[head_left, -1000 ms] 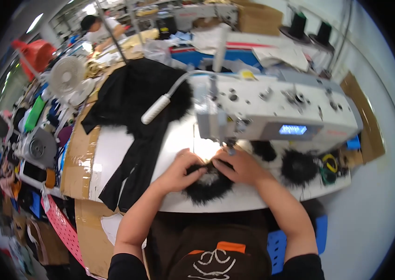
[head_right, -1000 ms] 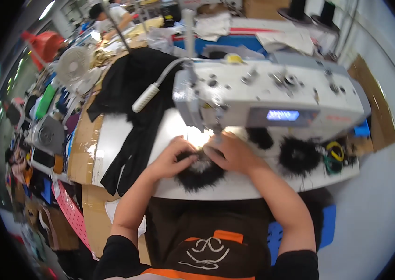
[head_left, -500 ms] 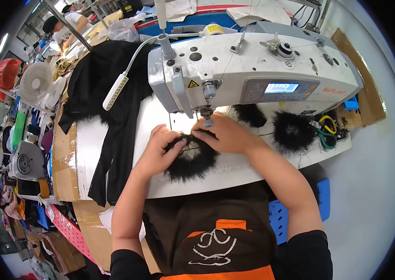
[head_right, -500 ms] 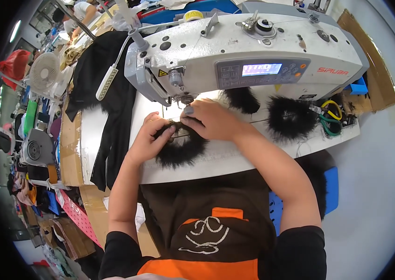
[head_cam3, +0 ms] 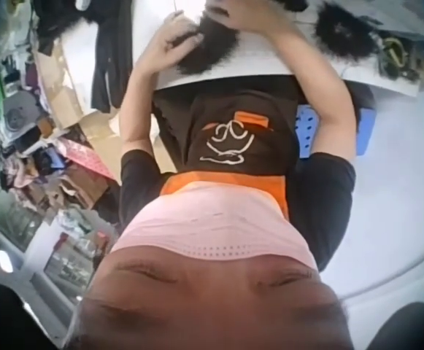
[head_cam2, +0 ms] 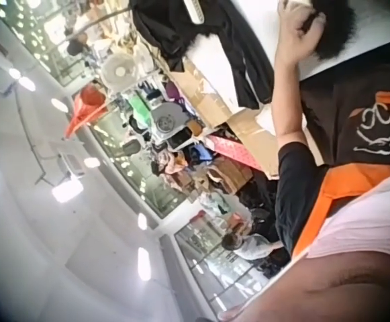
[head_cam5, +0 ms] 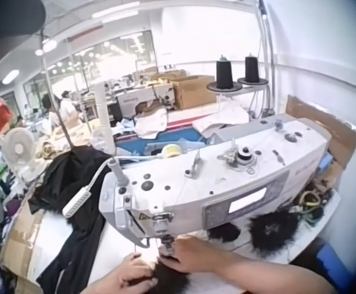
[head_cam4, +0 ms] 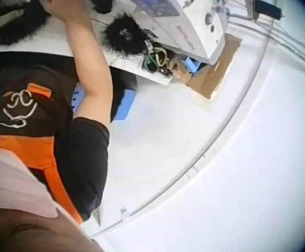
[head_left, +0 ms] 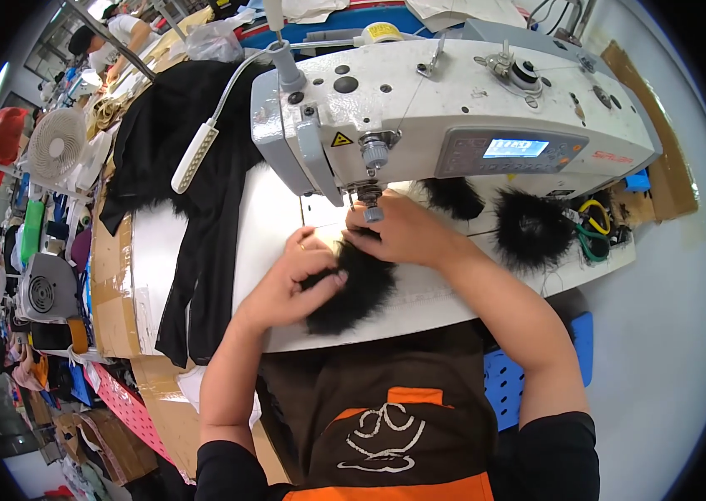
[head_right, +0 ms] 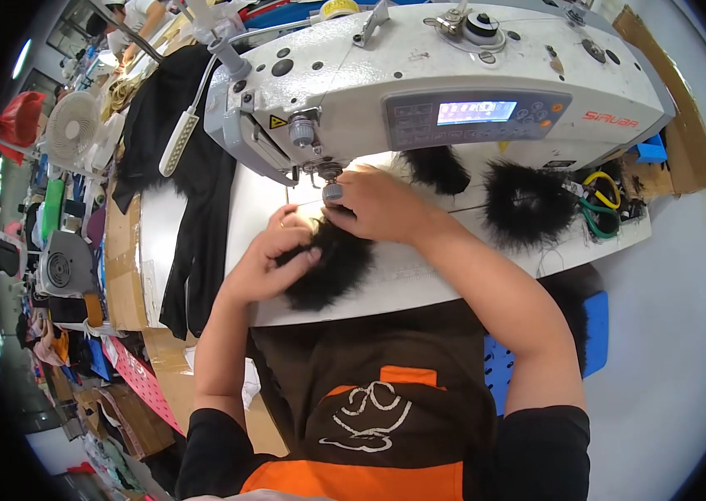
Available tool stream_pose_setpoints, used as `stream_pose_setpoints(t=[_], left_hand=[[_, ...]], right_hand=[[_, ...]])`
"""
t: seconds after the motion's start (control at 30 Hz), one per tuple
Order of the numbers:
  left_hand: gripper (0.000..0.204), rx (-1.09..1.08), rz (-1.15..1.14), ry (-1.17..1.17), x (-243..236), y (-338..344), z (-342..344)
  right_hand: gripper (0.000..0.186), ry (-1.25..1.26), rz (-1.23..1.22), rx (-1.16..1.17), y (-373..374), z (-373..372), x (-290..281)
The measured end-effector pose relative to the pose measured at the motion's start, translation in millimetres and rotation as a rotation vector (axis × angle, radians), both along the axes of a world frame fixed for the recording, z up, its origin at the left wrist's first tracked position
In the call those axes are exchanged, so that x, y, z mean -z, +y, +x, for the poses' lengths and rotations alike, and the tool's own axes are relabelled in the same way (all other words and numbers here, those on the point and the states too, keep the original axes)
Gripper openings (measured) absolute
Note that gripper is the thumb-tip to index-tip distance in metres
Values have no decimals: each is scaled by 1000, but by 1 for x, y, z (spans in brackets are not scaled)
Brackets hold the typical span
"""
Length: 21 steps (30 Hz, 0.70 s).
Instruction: The recorder is using a sewing machine to attach black fur trim to fabric and trimming the edges with scissors.
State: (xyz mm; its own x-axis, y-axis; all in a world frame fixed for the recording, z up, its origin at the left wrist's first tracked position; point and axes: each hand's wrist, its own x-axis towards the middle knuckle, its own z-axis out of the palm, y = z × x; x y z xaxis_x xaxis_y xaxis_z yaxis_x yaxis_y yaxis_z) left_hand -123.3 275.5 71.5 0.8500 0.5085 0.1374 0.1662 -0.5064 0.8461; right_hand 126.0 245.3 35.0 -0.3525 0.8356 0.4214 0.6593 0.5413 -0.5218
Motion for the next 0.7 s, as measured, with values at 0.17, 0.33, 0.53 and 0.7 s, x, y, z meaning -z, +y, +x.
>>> stream_pose_setpoints(t=[0.17, 0.33, 0.53, 0.7], left_hand=[[12, -93, -44, -95, 9, -6, -3], [11, -136, -60, -150, 19, -3, -5], [16, -148, 165, -189, 23, -12, 2], [15, -184, 192, -192, 27, -12, 1]], right_hand=[[30, 101, -142, -27, -5, -2, -16], [43, 20, -39, -42, -10, 3, -8], [19, 204, -126, 313, -15, -14, -13], [25, 460, -277, 493, -14, -29, -12]])
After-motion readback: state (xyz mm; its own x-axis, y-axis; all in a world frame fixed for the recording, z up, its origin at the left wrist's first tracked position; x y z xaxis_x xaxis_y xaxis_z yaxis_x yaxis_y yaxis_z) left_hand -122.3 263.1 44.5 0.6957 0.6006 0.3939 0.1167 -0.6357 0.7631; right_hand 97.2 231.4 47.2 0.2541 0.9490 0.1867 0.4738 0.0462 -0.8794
